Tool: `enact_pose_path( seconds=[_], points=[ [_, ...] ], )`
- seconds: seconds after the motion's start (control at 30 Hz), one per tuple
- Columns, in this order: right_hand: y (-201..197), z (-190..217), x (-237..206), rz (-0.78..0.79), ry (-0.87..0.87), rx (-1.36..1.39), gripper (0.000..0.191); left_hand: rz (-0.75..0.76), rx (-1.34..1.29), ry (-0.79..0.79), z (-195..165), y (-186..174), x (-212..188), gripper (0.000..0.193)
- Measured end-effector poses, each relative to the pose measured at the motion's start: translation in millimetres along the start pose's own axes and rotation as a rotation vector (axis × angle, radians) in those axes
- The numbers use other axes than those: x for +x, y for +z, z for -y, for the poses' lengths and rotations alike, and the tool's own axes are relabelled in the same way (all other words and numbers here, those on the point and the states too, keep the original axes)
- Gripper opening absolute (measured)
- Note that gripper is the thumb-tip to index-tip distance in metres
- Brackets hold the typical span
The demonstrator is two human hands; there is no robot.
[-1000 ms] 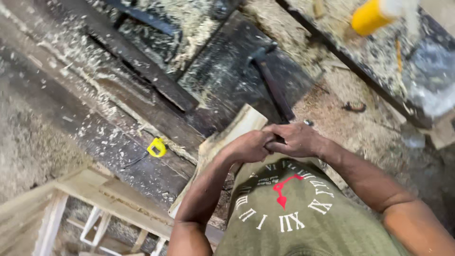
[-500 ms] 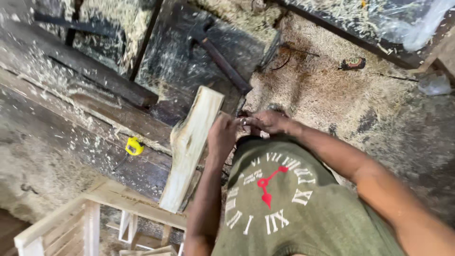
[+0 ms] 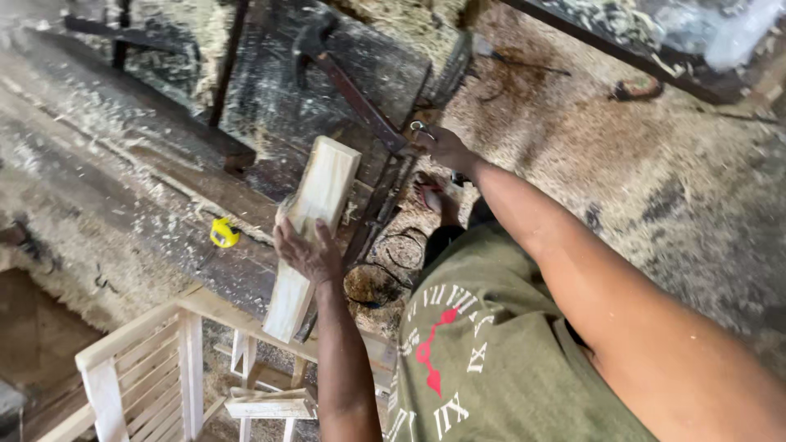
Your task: The person handles a rough wooden plank on a workbench, measures it with a tape measure, and uses an adjustable wrench to turn a fastener on the woodworking machine. They reposition the plank, pick up a hammer, and move pieces of lumber around the bench and floor.
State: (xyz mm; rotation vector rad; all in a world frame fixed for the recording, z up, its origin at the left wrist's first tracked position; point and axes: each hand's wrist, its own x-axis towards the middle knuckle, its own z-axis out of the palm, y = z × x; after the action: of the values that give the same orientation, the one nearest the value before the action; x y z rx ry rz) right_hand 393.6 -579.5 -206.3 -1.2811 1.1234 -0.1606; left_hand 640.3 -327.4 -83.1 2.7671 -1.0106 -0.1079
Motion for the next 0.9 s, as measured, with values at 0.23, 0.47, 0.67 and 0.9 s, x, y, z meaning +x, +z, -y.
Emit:
enact_pose_path(
  seconds=[0.23, 0.47, 0.67, 0.9],
  points=[
    [15.3, 9.4, 38.1, 0.032, -0.447, -0.108, 0.041, -0.064, 0.014, 0.030, -2.0, 12.1, 5.3, 0.079],
    [8.6, 15.1, 55.3, 0.224, -0.071, -0.331, 0.046, -0.075, -0.054, 0.049, 18.3, 17.1, 22.7, 0.068],
    [4.1, 11.4, 47.5, 0.149, -0.210, -0.037, 0.039, -0.279, -0.217, -0.060, 95.6, -21.0, 86.5, 0.080],
    [6.8, 20.1, 45.8, -0.017, -0.672, -0.827, 0.044, -0.071, -0.123, -0.069, 141.4, -24.7, 151.5, 0.088]
  ],
)
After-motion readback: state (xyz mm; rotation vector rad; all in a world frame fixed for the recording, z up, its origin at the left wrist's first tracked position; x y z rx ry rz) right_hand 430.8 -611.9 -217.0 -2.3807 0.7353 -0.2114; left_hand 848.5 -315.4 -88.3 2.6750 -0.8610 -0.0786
